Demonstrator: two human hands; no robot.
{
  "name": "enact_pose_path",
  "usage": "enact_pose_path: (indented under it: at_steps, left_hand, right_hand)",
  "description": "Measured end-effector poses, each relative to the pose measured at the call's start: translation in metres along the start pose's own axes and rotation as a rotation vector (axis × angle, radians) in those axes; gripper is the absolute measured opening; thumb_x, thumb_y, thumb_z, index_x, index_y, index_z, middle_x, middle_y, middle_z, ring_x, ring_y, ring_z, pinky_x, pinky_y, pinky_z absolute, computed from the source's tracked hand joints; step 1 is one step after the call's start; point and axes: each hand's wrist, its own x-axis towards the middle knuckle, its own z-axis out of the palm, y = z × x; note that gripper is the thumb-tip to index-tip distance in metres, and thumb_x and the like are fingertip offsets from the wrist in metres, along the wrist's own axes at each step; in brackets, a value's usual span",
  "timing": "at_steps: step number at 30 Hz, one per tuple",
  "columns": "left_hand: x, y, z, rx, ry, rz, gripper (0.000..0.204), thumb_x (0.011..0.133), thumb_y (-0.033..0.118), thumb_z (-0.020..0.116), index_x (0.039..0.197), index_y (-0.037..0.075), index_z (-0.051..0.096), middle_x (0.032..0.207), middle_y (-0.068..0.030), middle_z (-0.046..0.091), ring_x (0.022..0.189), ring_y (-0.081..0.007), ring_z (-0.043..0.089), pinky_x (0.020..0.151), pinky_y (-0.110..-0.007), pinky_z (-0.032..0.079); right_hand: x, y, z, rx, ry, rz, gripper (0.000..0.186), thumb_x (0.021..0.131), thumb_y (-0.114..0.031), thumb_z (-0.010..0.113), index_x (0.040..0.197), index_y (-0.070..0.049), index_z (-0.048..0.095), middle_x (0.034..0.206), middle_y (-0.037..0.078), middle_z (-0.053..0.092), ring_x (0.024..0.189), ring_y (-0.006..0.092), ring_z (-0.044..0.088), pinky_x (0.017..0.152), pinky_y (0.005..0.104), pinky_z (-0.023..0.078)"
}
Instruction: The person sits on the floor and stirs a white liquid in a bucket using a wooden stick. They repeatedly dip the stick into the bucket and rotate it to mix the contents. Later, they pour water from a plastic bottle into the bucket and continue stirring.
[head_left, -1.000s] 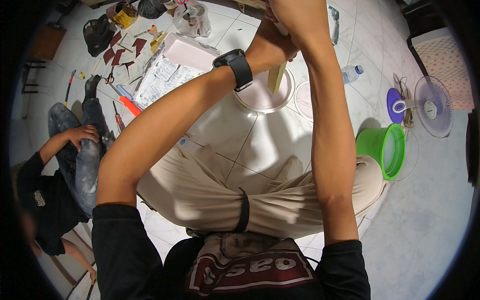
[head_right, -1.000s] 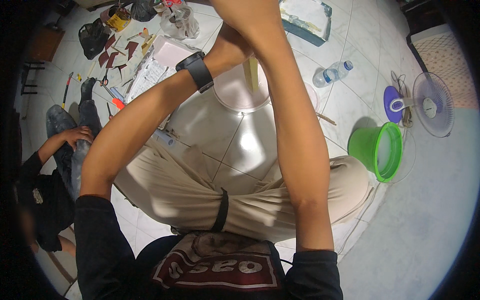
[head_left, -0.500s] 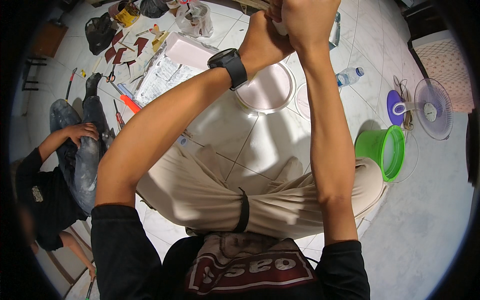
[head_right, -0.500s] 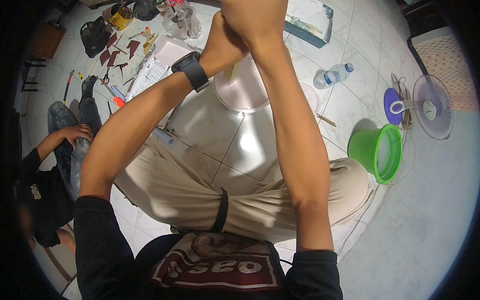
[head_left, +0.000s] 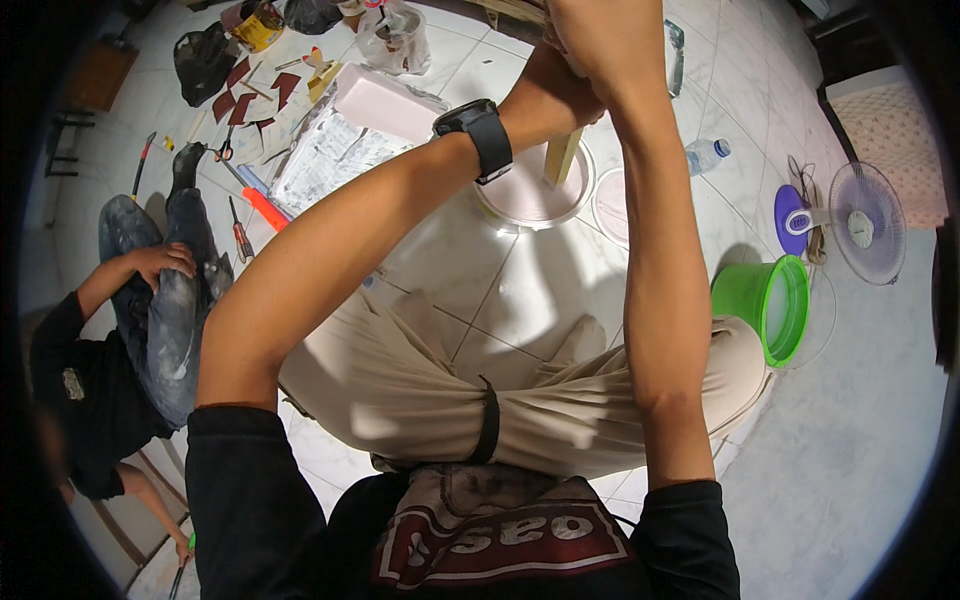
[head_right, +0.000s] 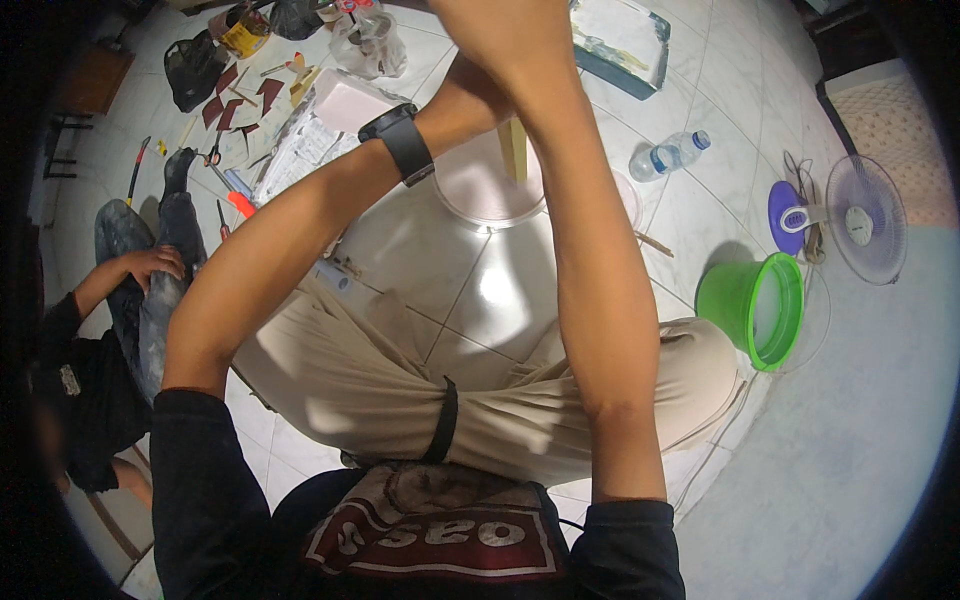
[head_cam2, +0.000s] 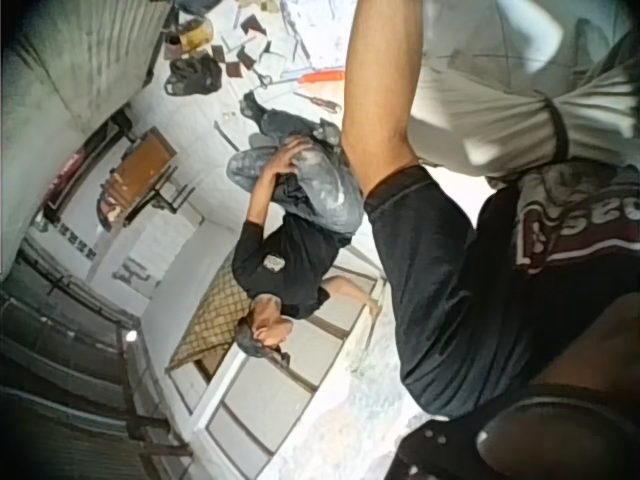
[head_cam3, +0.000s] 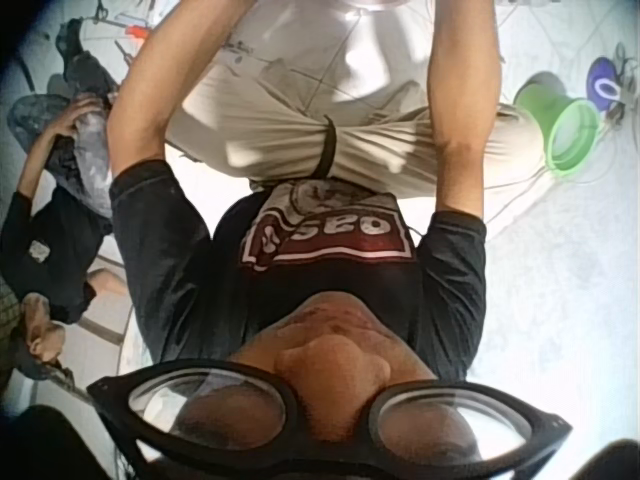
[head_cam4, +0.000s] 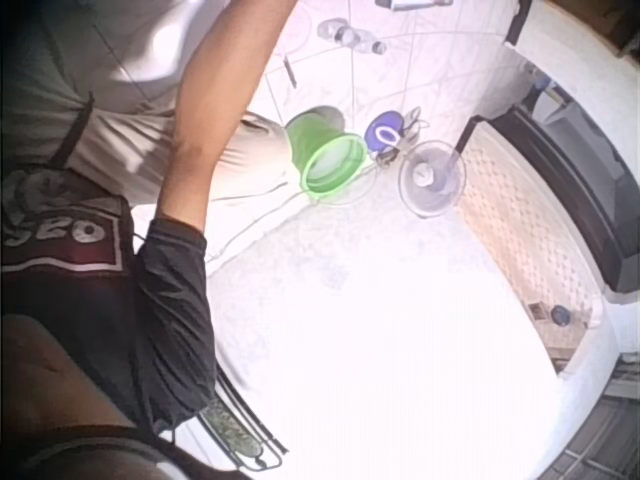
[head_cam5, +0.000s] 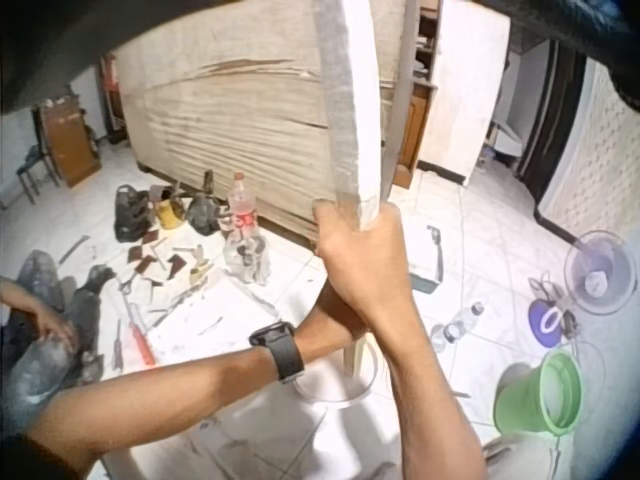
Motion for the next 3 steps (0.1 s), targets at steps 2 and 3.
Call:
enact_pose_path:
  at_steps: [2,3]
  left_hand:
    - [0.0042,0.0083,-0.0046,-0.032,-0.141,-0.196,0.042,0.085,0.025,0.073,0.114,-0.001,0.057,0.090,-0.0141,0.073,0.088,-0.0245,0.073,0.074,-0.036,0.056]
    - [0.0043,0.0101,-0.0058,-0.031,-0.141,-0.195,0.042,0.085,0.025,0.073,0.114,-0.001,0.057,0.090,-0.0141,0.073,0.088,-0.0245,0.073,0.074,-0.036,0.056]
  right_hand:
    - [0.0030,-0.0002,-0.0039,-0.021,-0.004,0.034,0.023,0.088,-0.014,0.062,0.085,0.007,0.069,0.067,0.010,0.066,0.063,0.0166,0.061,0.057,0.0339,0.047]
    - [0.0007,0.0003,-0.0033,0.005,0.032,0.016,0.023,0.088,-0.014,0.062,0.084,0.007,0.070,0.067,0.011,0.067,0.063,0.0169,0.062,0.057,0.0342,0.047]
